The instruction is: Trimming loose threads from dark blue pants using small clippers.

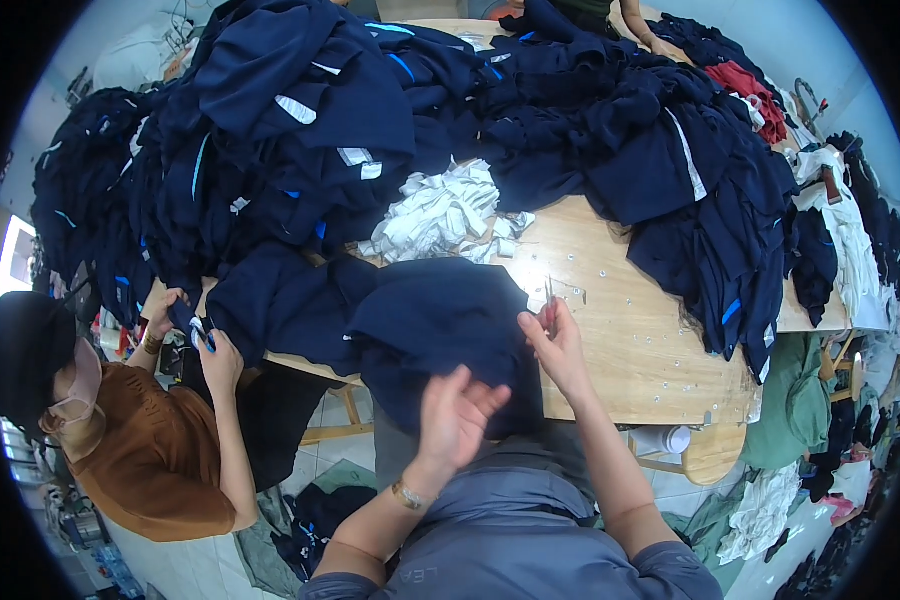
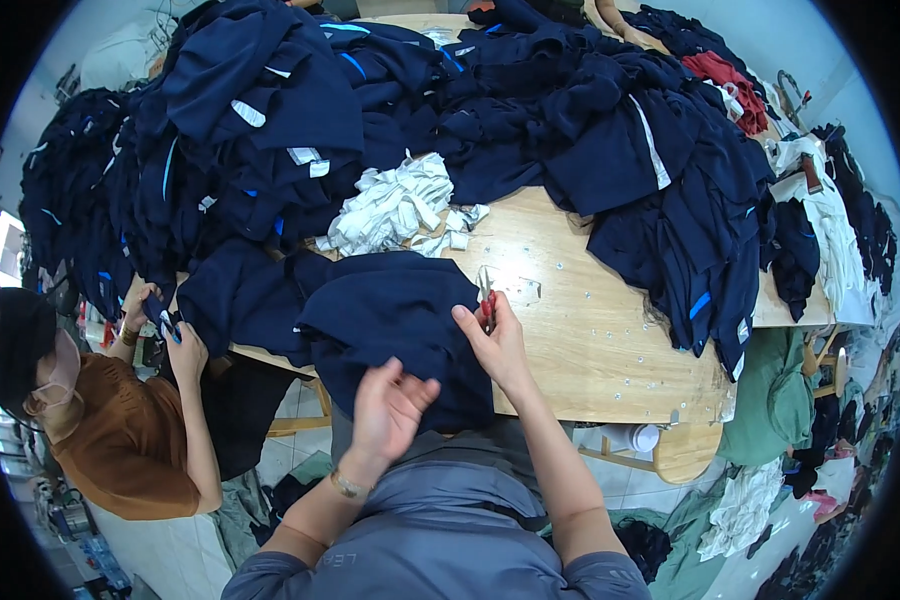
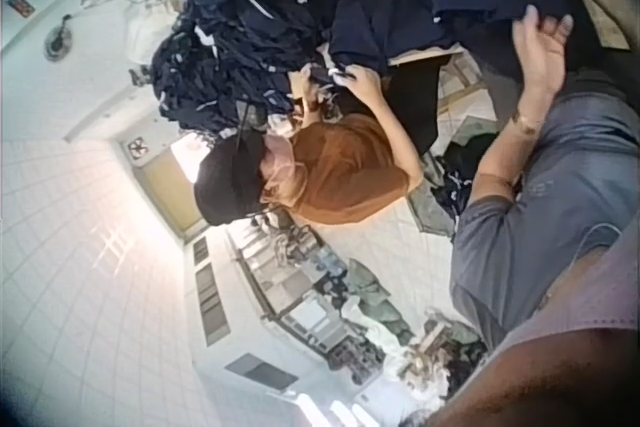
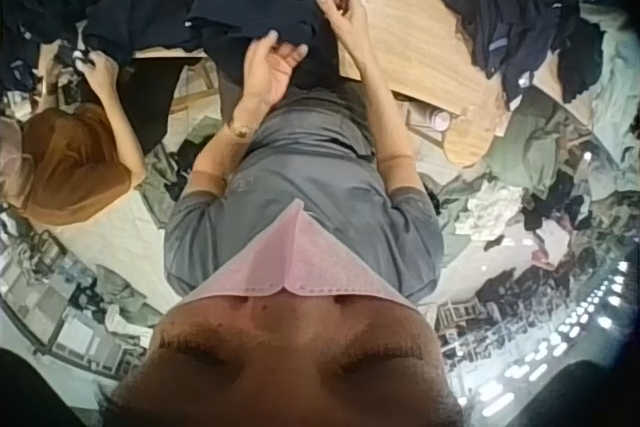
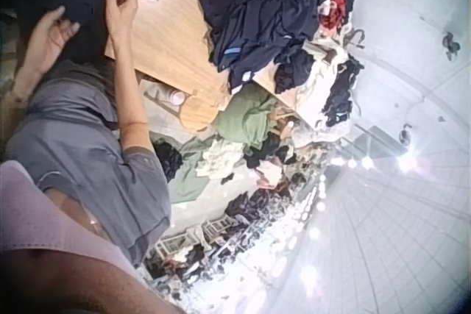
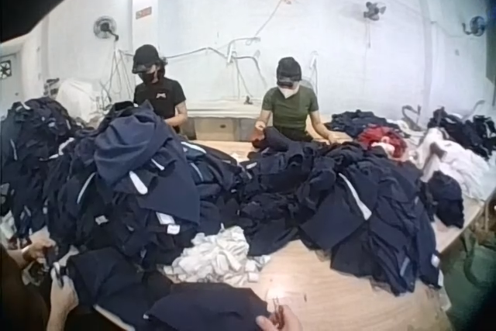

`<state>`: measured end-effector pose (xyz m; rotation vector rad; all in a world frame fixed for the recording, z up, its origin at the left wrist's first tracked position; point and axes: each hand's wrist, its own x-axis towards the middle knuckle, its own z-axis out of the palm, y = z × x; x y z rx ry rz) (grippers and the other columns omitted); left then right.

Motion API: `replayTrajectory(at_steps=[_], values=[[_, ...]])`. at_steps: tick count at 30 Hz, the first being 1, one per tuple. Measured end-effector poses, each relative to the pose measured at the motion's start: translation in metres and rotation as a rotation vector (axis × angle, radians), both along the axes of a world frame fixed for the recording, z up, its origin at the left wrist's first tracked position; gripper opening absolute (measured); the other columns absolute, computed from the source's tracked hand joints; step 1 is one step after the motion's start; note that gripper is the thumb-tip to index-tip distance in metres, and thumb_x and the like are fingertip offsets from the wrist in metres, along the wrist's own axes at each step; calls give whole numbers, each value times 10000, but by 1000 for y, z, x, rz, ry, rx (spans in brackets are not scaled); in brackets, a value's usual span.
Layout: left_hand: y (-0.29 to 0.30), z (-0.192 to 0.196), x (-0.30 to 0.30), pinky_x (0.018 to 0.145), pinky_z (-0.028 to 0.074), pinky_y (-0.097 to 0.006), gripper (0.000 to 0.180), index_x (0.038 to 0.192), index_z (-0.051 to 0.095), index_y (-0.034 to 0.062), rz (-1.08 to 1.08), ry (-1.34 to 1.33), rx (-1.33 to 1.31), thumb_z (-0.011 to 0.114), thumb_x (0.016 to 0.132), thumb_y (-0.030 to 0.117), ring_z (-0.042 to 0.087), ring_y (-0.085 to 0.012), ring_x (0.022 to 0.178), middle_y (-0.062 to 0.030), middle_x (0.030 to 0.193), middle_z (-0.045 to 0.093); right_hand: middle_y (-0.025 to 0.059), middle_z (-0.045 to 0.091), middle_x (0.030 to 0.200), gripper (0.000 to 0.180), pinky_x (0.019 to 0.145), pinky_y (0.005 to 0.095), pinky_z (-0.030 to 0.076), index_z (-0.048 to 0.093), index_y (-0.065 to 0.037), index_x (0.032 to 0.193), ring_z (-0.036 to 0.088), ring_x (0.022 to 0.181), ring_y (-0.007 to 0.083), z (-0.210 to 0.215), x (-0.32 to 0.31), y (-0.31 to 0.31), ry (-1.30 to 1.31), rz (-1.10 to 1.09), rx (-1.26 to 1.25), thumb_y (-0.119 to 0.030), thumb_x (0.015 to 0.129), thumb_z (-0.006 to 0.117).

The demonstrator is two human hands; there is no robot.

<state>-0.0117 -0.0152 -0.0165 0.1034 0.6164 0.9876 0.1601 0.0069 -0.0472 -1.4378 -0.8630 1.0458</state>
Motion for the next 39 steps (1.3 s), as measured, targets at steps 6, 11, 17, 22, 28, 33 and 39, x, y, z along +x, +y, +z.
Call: replayTrajectory(at_steps=[6,11,17,22,28,33,39], values=[[-72,-27,6,969,414,-384,225,1084,544,-25,-496,153,-134,534,909,115,536,-173,1056,-103,1088,563,89,525,732,575,600,325,457,396,-31,895,531,665,194,-32,-2,-3,-555,149,-14,-392,668,781],[-43,-14,-10,881,431,-244,441,1271,448,-22,-749,530,452,571,898,179,530,-115,1035,-91,1208,533,92,545,668,345,575,337,460,382,-23,917,555,605,195,-44,1,-5,-481,262,-130,-118,776,683],[6,27,-44,668,478,-249,119,840,672,9,-428,1193,862,685,773,106,617,-163,705,-72,801,661,63,523,665,481,557,305,441,381,-33,880,518,593,170,-20,-4,-2,-402,219,-70,-261,705,767],[28,22,-66,799,419,-372,364,967,595,41,67,1947,1040,757,657,143,499,-293,942,-112,913,562,113,528,789,561,631,349,452,389,-40,932,543,713,227,-18,-18,-25,-735,508,-46,-290,648,803],[23,14,-77,551,452,-244,400,1118,533,9,-289,1389,801,693,757,69,572,-134,599,-55,717,578,44,520,741,203,577,266,430,458,-48,909,512,635,133,-19,37,-18,-452,190,118,-83,798,624],[47,13,-74,668,479,-226,328,1112,563,29,-16,1150,759,657,805,95,604,-124,734,-69,827,619,-17,445,757,196,640,204,375,399,-87,800,420,681,62,21,178,-14,-367,-859,504,-15,844,575],[57,-12,-73,815,456,-374,490,1098,552,43,-217,1581,912,760,694,227,546,-290,978,-146,1034,566,9,470,757,279,672,228,388,373,-82,798,429,690,98,5,146,-43,-650,-697,297,-88,825,651]])
